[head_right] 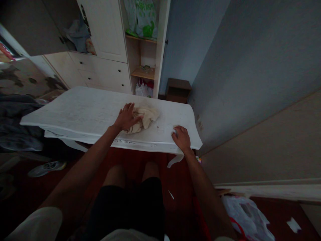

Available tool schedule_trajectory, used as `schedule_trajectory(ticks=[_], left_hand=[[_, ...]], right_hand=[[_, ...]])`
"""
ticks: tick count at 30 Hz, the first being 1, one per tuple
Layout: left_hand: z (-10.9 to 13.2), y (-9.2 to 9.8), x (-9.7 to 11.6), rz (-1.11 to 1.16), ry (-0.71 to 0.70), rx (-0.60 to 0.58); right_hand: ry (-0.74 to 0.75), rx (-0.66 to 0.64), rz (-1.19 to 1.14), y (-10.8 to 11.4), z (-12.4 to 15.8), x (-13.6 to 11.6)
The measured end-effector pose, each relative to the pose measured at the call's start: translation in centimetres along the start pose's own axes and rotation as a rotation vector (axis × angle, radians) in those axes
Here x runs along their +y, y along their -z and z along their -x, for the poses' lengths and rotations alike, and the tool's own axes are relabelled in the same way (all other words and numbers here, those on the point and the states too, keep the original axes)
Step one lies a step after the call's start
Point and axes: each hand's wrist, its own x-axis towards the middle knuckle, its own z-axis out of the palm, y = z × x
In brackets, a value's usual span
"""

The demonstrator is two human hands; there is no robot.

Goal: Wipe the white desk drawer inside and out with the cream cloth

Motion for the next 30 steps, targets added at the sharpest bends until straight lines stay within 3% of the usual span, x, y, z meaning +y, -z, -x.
schedule_trajectory(ticks=[3,8,11,16,30], left_hand=[[0.9,1.0,-2.6,0.122,0.024,0.135],[2.3,1.4,-8.2,0.191,0.279,0.281],[2.3,1.2,-10.3,0.330,0.393,0.342],[2.2,1.1,-10.3,0.634,0.517,0.451],[2.9,1.8,-9.3,0.684,0.523,0.430]], right_hand=[[0.008,0.005,0.023,0.1,0.0,-0.2],[0.040,0.006,0.071,0.2,-0.1,-0.5],[0.031,0.024,0.091,0.2,0.0,-0.7],[0.019,0.046,0.109,0.1,0.2,-0.7],[-0.055,0.107,0.089,-0.5,0.0,-0.2]])
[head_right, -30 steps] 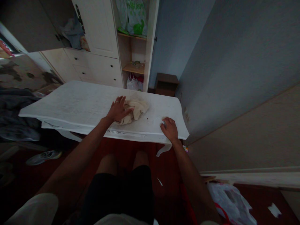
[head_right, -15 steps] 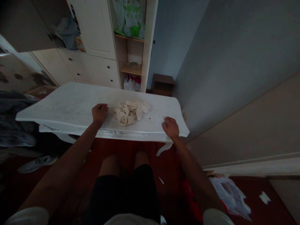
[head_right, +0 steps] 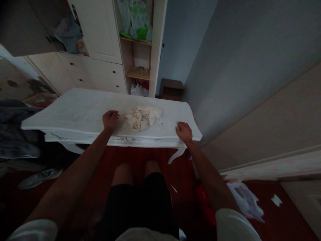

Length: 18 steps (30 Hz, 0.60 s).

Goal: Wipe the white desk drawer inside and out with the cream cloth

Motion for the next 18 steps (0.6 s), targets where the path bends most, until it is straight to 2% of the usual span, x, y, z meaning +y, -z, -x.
schedule_trajectory(ticks=[18], left_hand=[[-0.5,-0.3,-1.1,-0.003,-0.014,-0.004]], right_hand=[[-0.030,0.028,-0.011,-0.2,0.1,-0.2]])
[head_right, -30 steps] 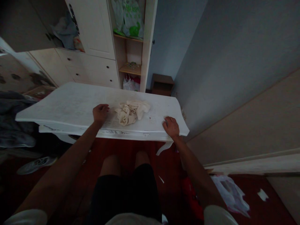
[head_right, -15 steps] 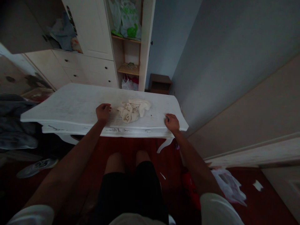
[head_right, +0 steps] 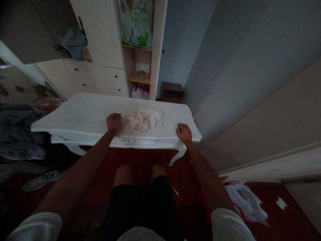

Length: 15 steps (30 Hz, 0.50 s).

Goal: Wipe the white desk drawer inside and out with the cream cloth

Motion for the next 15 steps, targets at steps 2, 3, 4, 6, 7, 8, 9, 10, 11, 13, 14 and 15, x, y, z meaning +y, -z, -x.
schedule_trajectory(ticks=[2,3,4,6,7,8,9,10,11,13,14,15], left_hand=[[0.0,0.1,0.1,-0.010,0.001,-0.002],[0.0,0.1,0.2,-0.017,0.002,-0.001],[0.1,0.1,0.2,-0.026,0.003,0.002],[0.1,0.2,0.2,-0.042,0.009,0.005],[0.1,0.2,0.2,-0.052,0.013,0.006],[0.1,0.2,0.2,-0.061,0.013,0.006],[0.1,0.2,0.2,-0.071,0.011,0.008],[0.1,0.2,0.2,-0.080,0.007,0.010],[0.0,0.2,0.2,-0.086,0.002,0.011],[0.1,0.2,0.1,-0.091,-0.004,0.010],[0.1,0.2,0.1,-0.092,-0.004,0.010],[0.1,0.2,0.2,-0.093,-0.006,0.007]], right_hand=[[0.004,-0.005,-0.042,0.3,-0.1,-0.1],[0.014,-0.015,-0.080,0.6,-0.1,-0.2],[0.024,-0.031,-0.131,0.9,-0.1,-0.3],[0.011,-0.044,-0.274,1.7,0.0,-0.8],[-0.022,-0.021,-0.361,2.1,0.2,-1.2],[-0.070,0.022,-0.449,2.5,0.7,-1.7],[-0.124,0.075,-0.533,2.8,1.3,-2.3],[-0.173,0.137,-0.605,2.9,2.3,-2.9],[-0.204,0.163,-0.654,2.9,3.4,-3.6],[-0.234,0.149,-0.713,2.3,6.2,-5.1],[-0.249,0.120,-0.740,1.7,7.6,-5.7],[-0.291,0.089,-0.772,1.0,9.0,-6.2]])
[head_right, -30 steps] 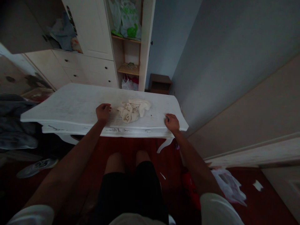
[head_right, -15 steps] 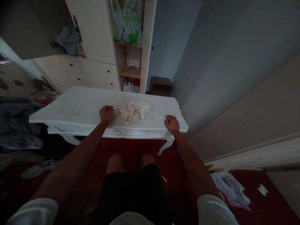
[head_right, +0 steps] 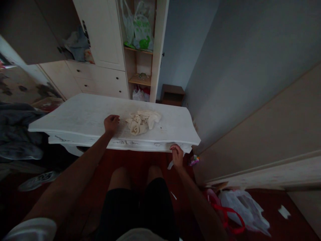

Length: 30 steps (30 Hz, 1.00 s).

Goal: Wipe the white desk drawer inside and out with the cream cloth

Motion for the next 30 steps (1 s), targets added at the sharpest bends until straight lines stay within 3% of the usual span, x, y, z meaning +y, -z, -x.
schedule_trajectory(ticks=[2,4,8,10,18,30], left_hand=[[0.0,0.0,0.0,-0.006,-0.011,-0.003],[0.0,0.0,0.0,-0.025,-0.019,-0.007],[0.0,-0.1,-0.1,-0.041,-0.024,0.000],[0.0,-0.1,-0.2,-0.023,-0.037,-0.003],[0.2,0.0,0.1,0.004,-0.014,-0.009],[0.2,0.0,0.0,-0.077,-0.038,-0.013]], right_hand=[[-0.214,-0.058,-0.127,-1.2,2.2,1.1],[-0.456,-0.199,-0.251,-2.3,3.2,2.0],[-0.951,-0.502,-0.598,-3.9,2.5,2.7],[-1.081,-0.579,-0.762,-4.5,1.6,2.6],[-1.155,-0.596,-1.030,-7.3,-0.4,4.0],[-1.111,-0.674,-1.065,-7.3,-0.1,4.7]])
